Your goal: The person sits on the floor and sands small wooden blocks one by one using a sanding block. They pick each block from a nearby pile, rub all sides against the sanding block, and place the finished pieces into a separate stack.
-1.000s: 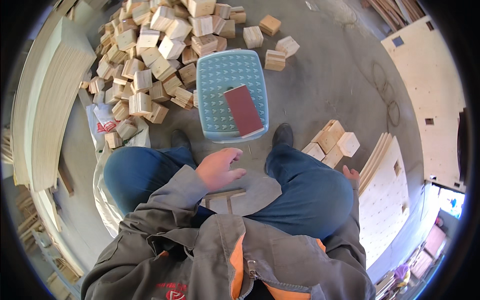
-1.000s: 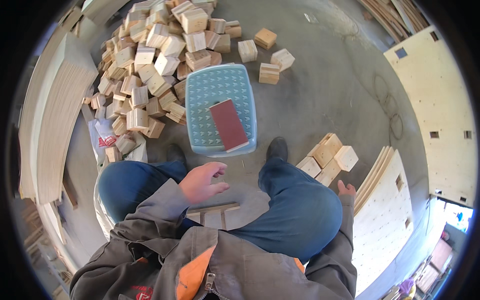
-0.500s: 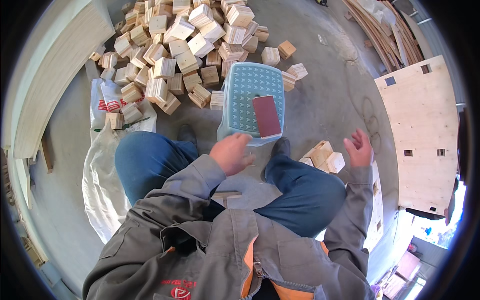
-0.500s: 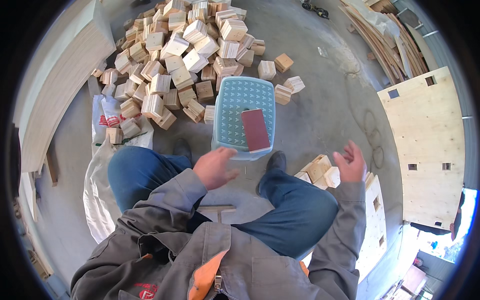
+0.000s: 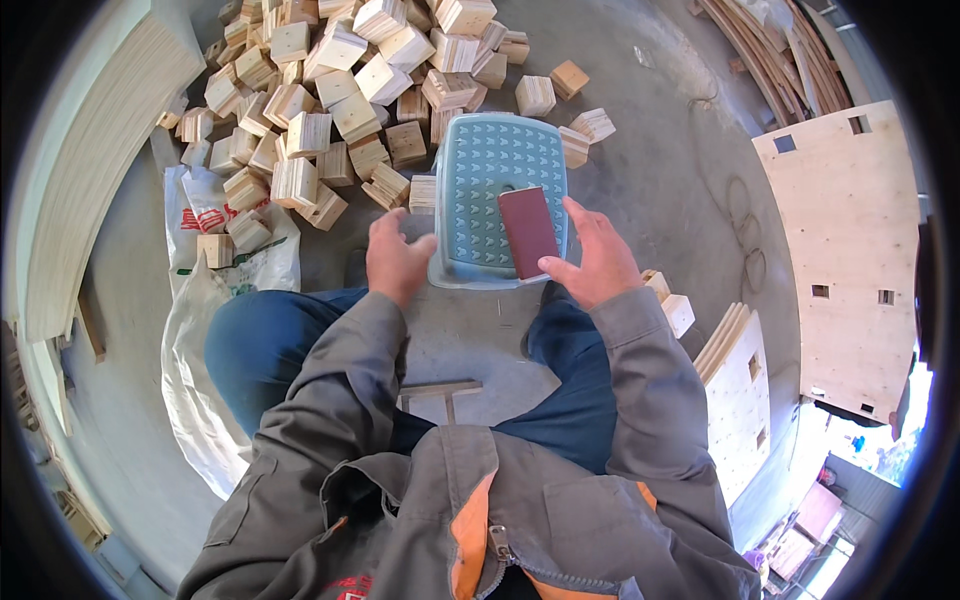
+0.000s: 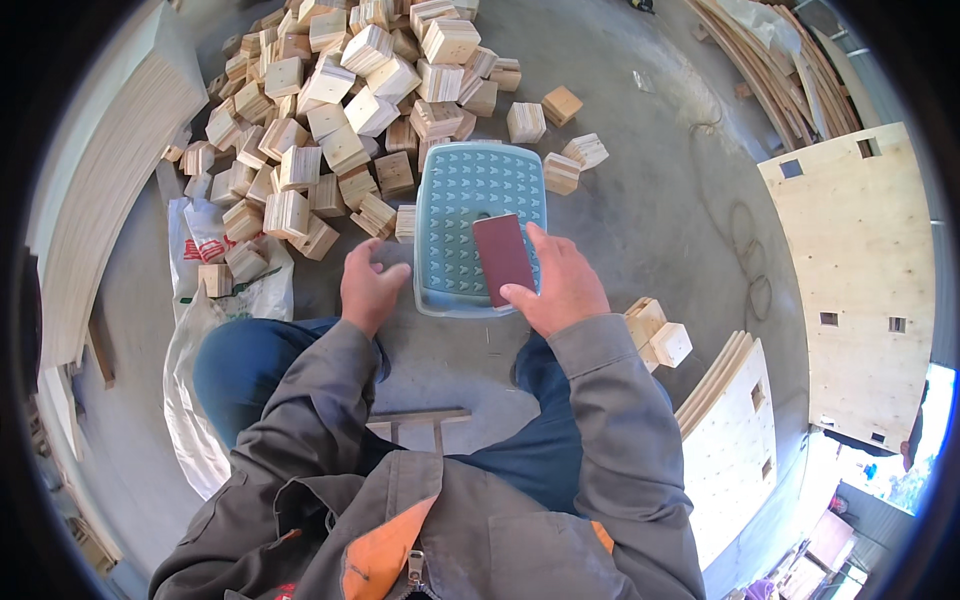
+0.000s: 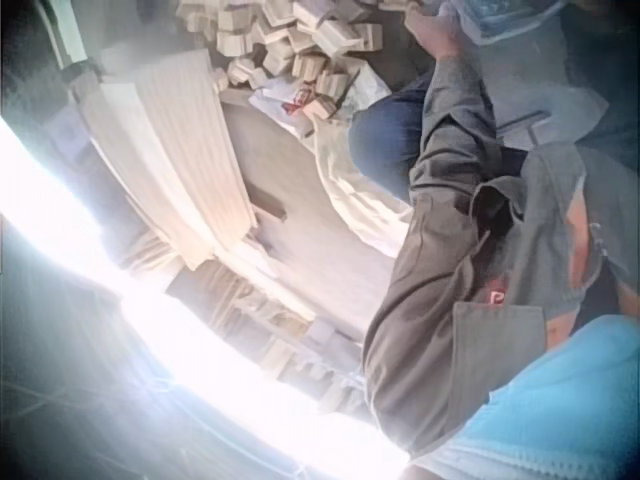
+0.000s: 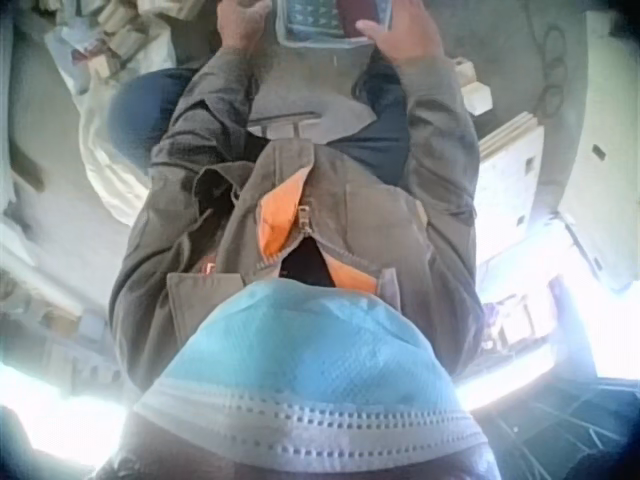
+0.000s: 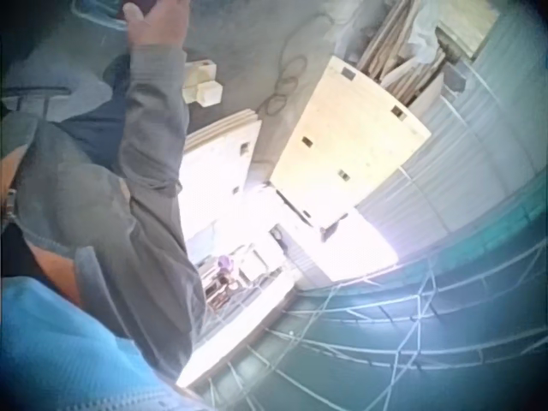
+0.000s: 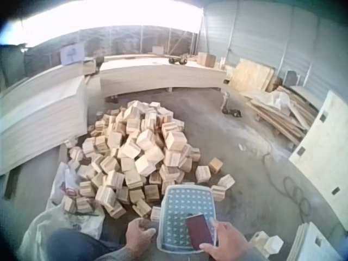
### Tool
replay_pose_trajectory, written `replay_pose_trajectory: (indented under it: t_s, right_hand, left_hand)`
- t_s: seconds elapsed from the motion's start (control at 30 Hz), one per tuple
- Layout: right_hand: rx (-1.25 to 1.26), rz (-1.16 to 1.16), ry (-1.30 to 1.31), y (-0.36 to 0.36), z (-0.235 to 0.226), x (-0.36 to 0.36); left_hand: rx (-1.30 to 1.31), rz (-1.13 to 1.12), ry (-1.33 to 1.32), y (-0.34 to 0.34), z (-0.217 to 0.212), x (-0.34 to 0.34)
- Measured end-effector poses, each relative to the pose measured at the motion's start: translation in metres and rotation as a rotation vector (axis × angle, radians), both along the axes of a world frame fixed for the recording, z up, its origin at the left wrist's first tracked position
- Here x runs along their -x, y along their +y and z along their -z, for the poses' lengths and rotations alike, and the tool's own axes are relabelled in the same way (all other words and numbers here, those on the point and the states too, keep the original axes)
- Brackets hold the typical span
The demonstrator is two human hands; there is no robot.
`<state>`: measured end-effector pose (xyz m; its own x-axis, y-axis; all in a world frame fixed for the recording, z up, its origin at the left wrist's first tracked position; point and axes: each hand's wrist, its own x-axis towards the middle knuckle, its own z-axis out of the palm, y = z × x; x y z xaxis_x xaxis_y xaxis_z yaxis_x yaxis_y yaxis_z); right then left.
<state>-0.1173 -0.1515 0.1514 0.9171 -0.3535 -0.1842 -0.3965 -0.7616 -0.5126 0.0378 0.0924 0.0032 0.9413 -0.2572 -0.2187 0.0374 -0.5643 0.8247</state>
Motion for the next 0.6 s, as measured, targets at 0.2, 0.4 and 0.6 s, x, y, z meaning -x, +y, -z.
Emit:
replay_pose_trajectory:
  t_s: [0.2,0.4,0.6]
  right_hand:
    - [-0.045,-0.090,-0.141,0.002,-0.018,0.006]
    - [-0.116,-0.060,-0.131,-0.011,-0.021,0.024]
    - [-0.171,-0.076,-0.108,-0.015,-0.036,0.032]
  left_hand:
    - [-0.059,-0.384,0.197,-0.011,0.103,-0.069]
    - [-0.137,-0.559,0.334,-0.039,0.129,-0.103]
    - [-0.140,-0.571,0.267,-0.068,0.166,-0.140]
